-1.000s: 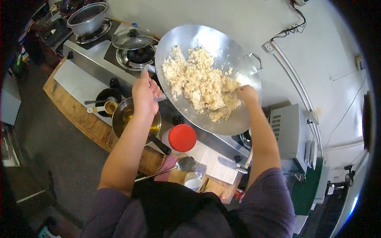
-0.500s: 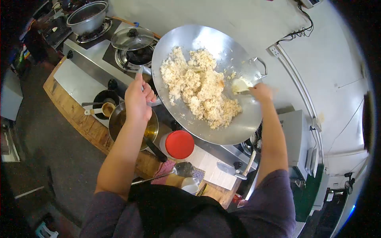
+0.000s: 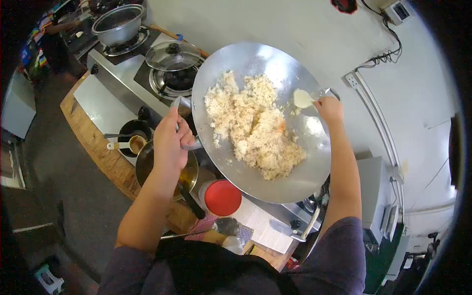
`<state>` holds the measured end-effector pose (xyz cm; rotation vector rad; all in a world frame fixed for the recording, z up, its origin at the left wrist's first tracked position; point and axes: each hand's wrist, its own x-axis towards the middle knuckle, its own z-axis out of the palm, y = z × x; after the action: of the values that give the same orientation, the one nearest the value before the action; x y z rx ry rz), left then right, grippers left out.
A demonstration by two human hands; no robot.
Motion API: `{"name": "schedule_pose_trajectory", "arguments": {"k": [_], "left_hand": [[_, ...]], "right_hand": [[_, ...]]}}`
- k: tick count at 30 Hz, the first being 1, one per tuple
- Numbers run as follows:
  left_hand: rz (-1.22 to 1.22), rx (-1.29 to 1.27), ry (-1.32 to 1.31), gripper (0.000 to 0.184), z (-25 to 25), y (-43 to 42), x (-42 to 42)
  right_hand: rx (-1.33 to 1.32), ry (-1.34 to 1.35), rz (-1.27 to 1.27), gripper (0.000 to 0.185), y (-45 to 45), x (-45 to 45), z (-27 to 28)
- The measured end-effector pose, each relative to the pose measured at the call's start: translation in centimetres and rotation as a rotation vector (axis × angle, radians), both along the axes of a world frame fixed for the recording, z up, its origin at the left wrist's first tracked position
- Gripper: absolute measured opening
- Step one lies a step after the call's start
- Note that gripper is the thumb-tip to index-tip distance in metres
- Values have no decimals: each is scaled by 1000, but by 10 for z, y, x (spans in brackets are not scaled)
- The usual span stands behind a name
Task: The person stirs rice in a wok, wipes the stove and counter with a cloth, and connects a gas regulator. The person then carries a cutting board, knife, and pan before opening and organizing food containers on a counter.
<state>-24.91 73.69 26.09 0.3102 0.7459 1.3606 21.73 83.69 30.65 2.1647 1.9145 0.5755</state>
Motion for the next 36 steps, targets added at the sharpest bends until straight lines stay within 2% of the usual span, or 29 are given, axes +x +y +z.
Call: {"name": "schedule_pose_trajectory", "arguments": {"k": [3,9,14,17,18,19,21,24,27,28,31,32,35,36], "left_hand": [[4,-16,-7,30,-2,2,0],[8,-9,37,28,7,-2,2],[-10,-1,37,27,5,-1,2],[-12,19,30,27,4,-2,-1],[-19,28,27,27,3,-3,0],[-19,22,24,27,2,-3,1],[-9,11,23,27,2,-3,1],[-14,-4,-5,29,3,-3,-1],[5,-2,18,29,4,-4,1],[3,17,21,30,1,-4,0],[11,16,24,30,0,-3,1],[14,19,31,30,0,-3,2],[11,36,37,29,-1,-2,1],[0,38,31,29,0,-3,1]], "right_hand": [[-69,132,-55,36,27,13,-18],[-51,225,431,33,78,-104,-42],[-83,148,805,30,35,-149,1],[117,209,793,28,35,-124,18],[12,204,539,33,40,-121,25],[8,186,500,34,53,-110,23],[0,153,432,37,84,-88,0],[6,311,350,38,115,-98,-34],[-115,430,656,38,140,-132,-54],[-190,424,655,33,131,-155,-44],[-201,354,961,23,115,-184,-32],[-219,391,999,12,101,-188,-30],[-172,139,1151,17,51,-196,-11],[-179,42,1134,28,36,-192,-6]]}}
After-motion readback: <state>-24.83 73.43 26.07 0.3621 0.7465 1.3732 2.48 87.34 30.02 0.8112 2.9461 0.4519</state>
